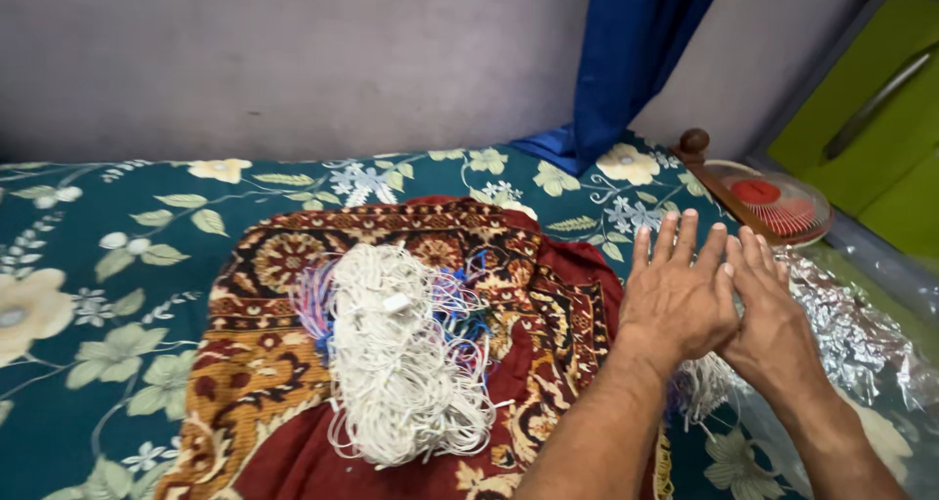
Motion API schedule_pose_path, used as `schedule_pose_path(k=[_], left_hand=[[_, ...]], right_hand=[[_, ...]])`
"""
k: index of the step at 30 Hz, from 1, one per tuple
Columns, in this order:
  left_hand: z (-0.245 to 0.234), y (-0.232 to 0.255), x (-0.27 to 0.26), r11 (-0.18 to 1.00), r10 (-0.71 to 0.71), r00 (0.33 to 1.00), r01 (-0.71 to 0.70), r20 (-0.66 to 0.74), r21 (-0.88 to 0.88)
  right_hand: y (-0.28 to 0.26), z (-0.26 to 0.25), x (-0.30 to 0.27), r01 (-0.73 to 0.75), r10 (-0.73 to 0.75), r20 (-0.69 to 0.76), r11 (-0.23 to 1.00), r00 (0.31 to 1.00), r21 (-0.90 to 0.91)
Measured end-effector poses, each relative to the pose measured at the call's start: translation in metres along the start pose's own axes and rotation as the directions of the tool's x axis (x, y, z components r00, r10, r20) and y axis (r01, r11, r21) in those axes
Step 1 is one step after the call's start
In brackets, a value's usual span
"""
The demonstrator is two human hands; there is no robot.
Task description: The person sits on a bed and sorts tangled white and colored cables by hand. They separate the white cables from the colored ones, then bundle each group into neat piles.
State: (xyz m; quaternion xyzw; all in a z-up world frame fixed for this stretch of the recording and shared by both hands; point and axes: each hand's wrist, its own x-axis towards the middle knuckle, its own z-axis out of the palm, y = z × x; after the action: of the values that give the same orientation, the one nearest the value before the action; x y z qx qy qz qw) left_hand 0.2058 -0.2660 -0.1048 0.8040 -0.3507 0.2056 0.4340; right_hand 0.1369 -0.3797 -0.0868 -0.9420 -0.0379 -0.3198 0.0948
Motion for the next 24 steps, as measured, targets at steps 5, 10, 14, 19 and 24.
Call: schedule_pose_path(k=[5, 10, 14, 19, 24], left_hand=[[-0.062, 0.004, -0.010, 1.000, 0.023, 0.997, -0.023, -0.068, -0.001], [-0.129, 0.005, -0.028, 0.996, 0.062, 0.990, -0.055, -0.126, 0.064], [-0.186, 0.007, -0.048, 0.990, 0.078, 0.989, -0.062, -0.126, 0.130], [-0.266, 0.005, -0.072, 0.973, 0.099, 0.989, -0.073, -0.112, 0.219], [-0.345, -0.005, -0.089, 0.953, 0.104, 0.985, -0.058, -0.141, 0.299]], right_hand=[[-0.056, -0.018, 0.016, 0.041, -0.041, -0.017, 0.999, 0.999, 0.004], [-0.121, -0.031, 0.023, 0.079, -0.074, -0.060, 0.994, 0.995, 0.080], [-0.177, -0.042, 0.026, 0.154, -0.141, -0.108, 0.980, 0.984, 0.123], [-0.245, -0.056, 0.031, 0.286, -0.262, -0.163, 0.947, 0.951, 0.149], [-0.314, -0.060, 0.047, 0.357, -0.322, -0.187, 0.913, 0.928, 0.197]])
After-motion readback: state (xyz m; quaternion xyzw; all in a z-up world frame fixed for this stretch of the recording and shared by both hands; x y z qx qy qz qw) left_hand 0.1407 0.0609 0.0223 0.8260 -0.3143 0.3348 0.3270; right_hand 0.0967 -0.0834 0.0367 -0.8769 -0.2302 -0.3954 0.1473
